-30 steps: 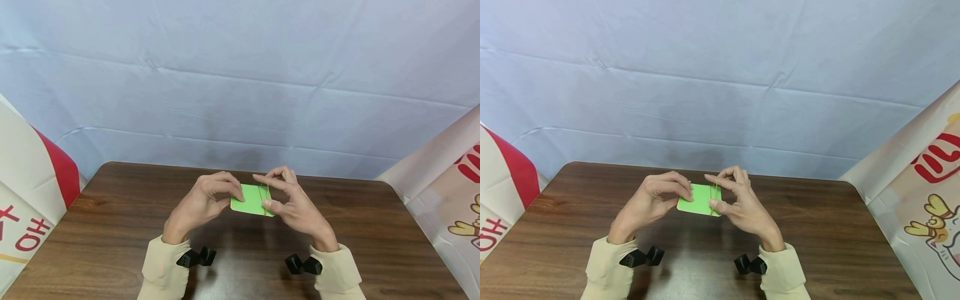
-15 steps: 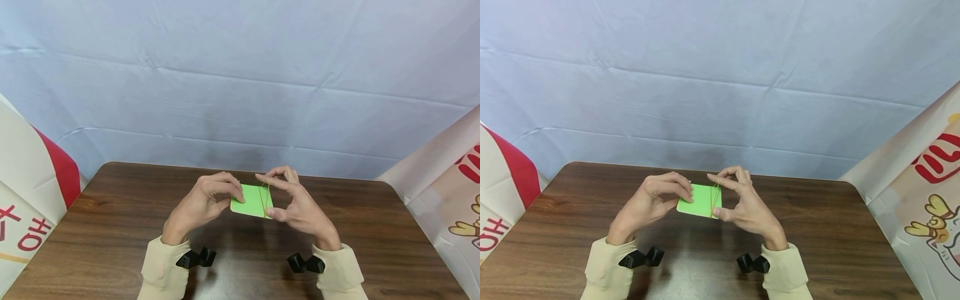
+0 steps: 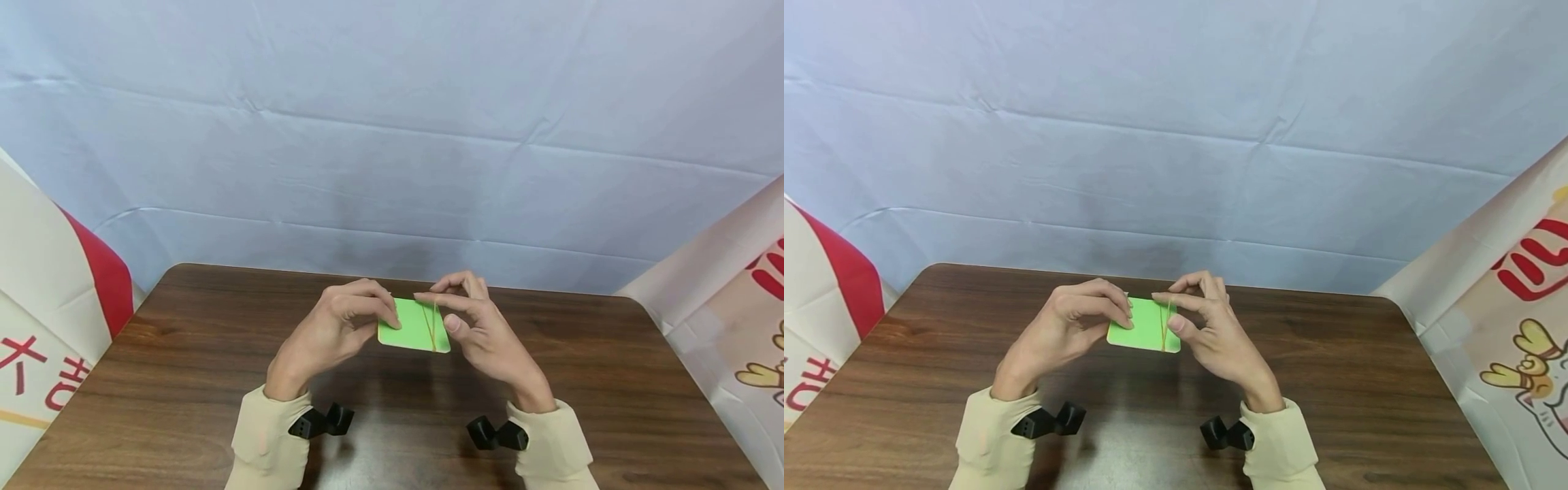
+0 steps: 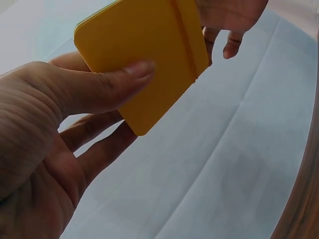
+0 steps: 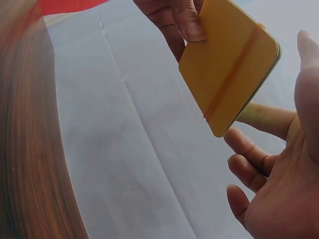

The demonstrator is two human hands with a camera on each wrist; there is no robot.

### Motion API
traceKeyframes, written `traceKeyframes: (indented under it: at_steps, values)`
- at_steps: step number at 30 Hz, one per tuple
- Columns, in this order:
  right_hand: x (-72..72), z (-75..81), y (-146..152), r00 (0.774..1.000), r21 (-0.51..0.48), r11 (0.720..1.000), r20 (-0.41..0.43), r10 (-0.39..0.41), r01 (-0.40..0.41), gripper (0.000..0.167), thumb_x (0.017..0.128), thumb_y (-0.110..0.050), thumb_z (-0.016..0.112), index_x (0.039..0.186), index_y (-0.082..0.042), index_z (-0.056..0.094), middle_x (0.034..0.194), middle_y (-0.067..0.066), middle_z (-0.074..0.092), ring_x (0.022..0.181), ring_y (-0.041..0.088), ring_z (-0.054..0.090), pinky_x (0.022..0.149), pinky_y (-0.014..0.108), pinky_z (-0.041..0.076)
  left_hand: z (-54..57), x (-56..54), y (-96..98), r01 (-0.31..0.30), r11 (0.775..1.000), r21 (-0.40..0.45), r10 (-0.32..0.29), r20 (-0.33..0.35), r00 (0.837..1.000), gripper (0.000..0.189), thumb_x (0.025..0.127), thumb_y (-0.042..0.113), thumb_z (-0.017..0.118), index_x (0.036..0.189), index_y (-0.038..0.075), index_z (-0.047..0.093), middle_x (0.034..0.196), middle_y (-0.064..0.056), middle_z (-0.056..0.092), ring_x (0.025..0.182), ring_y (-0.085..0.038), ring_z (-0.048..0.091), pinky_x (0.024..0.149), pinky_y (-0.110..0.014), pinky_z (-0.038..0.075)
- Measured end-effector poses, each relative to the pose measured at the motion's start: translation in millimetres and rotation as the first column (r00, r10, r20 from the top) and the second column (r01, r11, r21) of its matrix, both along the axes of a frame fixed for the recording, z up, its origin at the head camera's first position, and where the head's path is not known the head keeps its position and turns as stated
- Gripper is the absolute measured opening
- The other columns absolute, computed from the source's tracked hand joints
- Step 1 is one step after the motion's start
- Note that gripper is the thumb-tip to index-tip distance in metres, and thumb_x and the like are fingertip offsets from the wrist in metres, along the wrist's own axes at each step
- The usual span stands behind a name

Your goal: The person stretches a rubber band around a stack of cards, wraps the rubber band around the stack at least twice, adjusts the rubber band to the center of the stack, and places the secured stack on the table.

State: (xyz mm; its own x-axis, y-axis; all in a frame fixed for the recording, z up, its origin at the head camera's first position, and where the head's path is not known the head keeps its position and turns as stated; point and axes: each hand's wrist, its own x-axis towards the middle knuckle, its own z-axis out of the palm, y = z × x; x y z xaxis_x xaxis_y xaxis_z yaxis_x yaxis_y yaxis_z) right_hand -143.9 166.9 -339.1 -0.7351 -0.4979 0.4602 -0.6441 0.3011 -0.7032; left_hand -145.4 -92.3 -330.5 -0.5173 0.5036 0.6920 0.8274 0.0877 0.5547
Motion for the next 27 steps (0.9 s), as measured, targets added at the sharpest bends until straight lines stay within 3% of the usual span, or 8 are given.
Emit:
traceKeyframes:
  at_steps: [15,21,27]
  values:
    - [-0.1,-0.6,-3.7,0.99,-0.066,0.988,0.005,-0.139,0.139,0.047,0.104,-0.052,0.05,0.108,-0.014,0.077,0.122,0.006,0.054,0.116,0.022,0.036,0.091,0.049,0.033,0.7,2.1,-0.9,-0.045,0.998,0.043,0.045,-0.002,0.999,0.041,0.078,-0.026,0.064,0.088,0.012,0.076,0.096,0.001,0.069,0.092,-0.015,0.065,0.077,-0.029,0.055]
    - [-0.5,-1.7,-6.5,0.991,-0.099,0.986,-0.016,-0.136,0.134,0.051,0.102,-0.057,0.049,0.109,-0.014,0.074,0.119,0.002,0.055,0.117,0.022,0.038,0.093,0.049,0.032,0.4,2.6,-0.5,-0.062,0.996,0.065,0.063,-0.013,0.998,0.042,0.077,-0.026,0.063,0.089,0.011,0.077,0.099,0.0,0.07,0.093,-0.016,0.066,0.077,-0.029,0.055]
    - [-1.7,-2.6,-7.8,0.987,-0.132,0.982,-0.071,-0.143,0.133,0.058,0.1,-0.061,0.047,0.111,-0.007,0.067,0.117,0.005,0.059,0.114,0.023,0.042,0.095,0.049,0.029,0.8,2.9,0.1,-0.07,0.994,0.08,0.072,-0.019,0.997,0.043,0.076,-0.027,0.063,0.09,0.011,0.077,0.097,0.0,0.07,0.092,-0.016,0.066,0.076,-0.029,0.055]
